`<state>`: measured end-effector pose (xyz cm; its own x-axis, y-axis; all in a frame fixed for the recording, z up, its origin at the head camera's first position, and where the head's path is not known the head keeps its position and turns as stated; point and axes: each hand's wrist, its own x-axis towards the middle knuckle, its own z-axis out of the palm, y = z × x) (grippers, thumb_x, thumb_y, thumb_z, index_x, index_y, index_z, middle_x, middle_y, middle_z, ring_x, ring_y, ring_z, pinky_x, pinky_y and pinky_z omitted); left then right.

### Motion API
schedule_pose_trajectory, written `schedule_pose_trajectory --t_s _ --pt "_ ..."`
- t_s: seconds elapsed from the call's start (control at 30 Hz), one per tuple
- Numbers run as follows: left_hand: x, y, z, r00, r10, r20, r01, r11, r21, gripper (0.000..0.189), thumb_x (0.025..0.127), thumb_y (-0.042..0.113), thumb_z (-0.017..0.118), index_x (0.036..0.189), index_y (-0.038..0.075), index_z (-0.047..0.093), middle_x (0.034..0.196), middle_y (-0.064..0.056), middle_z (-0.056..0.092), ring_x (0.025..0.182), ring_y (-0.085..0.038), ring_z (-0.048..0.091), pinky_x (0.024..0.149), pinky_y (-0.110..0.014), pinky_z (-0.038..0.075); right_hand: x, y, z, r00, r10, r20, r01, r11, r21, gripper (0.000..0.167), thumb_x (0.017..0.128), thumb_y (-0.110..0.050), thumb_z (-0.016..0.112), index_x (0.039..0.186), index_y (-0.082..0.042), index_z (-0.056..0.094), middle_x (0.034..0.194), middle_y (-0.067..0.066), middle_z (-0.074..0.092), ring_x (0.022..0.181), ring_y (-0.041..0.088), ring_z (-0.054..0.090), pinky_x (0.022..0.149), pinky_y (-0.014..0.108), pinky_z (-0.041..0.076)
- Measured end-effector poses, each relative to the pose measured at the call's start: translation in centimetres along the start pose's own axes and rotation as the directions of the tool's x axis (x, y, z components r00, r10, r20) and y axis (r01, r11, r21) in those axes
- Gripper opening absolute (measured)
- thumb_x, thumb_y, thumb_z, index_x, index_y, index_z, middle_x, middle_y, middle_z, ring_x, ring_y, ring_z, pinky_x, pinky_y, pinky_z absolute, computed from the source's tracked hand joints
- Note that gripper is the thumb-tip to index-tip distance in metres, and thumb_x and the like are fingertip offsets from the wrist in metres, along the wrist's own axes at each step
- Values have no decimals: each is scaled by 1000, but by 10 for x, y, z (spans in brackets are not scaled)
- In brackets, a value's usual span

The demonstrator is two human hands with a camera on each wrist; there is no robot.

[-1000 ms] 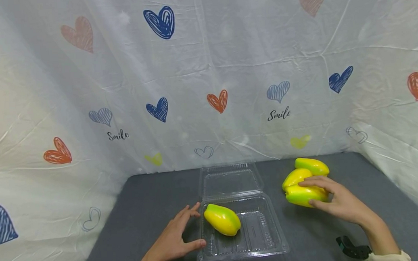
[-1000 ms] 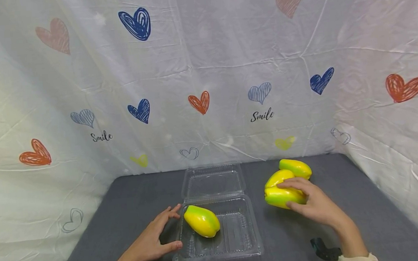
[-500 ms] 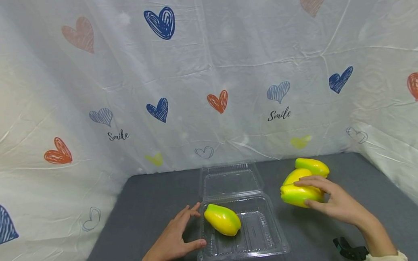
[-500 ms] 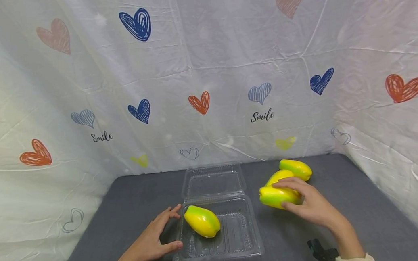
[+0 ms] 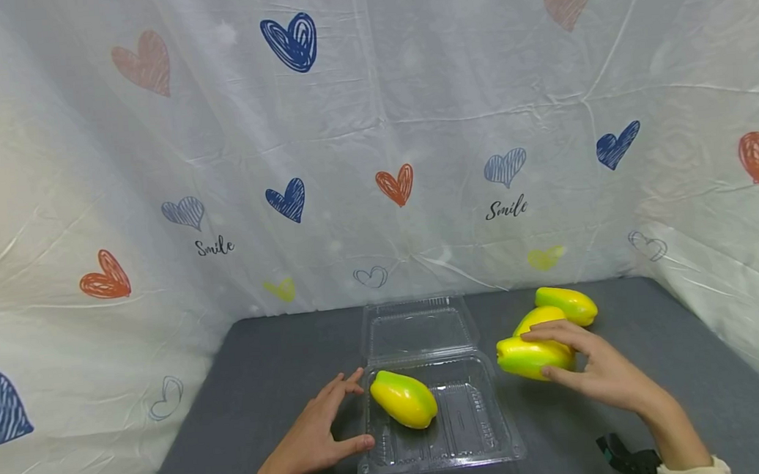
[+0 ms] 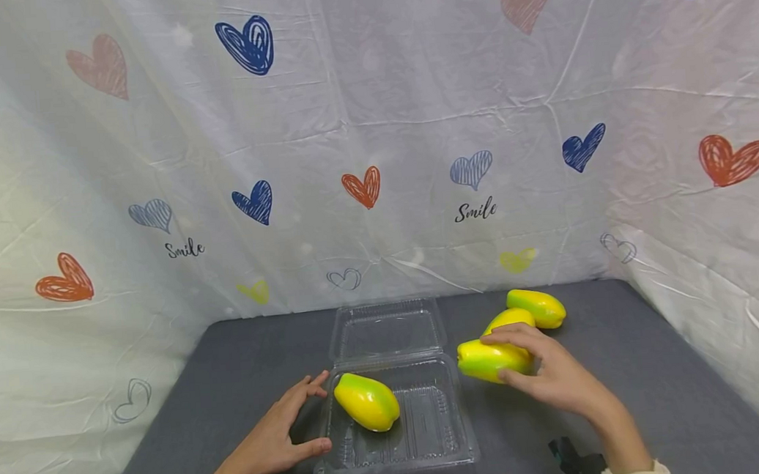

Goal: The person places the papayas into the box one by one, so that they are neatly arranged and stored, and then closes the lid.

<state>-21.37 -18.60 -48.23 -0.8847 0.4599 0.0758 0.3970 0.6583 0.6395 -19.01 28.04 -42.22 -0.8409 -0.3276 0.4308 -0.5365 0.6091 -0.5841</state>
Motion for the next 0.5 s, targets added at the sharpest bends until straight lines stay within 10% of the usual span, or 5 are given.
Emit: schedule_pose_trajectory --t_s 0.5 --pt "0 1 0 1000 3 1 -3 1000 5 61 85 55 77 136 32 52 169 4 28 155 -43 23 107 -84 22 5 -12 10 995 -100 6 100 992 77 51 86 -11 82 133 -21 65 130 -4 65 120 -6 52 100 7 39"
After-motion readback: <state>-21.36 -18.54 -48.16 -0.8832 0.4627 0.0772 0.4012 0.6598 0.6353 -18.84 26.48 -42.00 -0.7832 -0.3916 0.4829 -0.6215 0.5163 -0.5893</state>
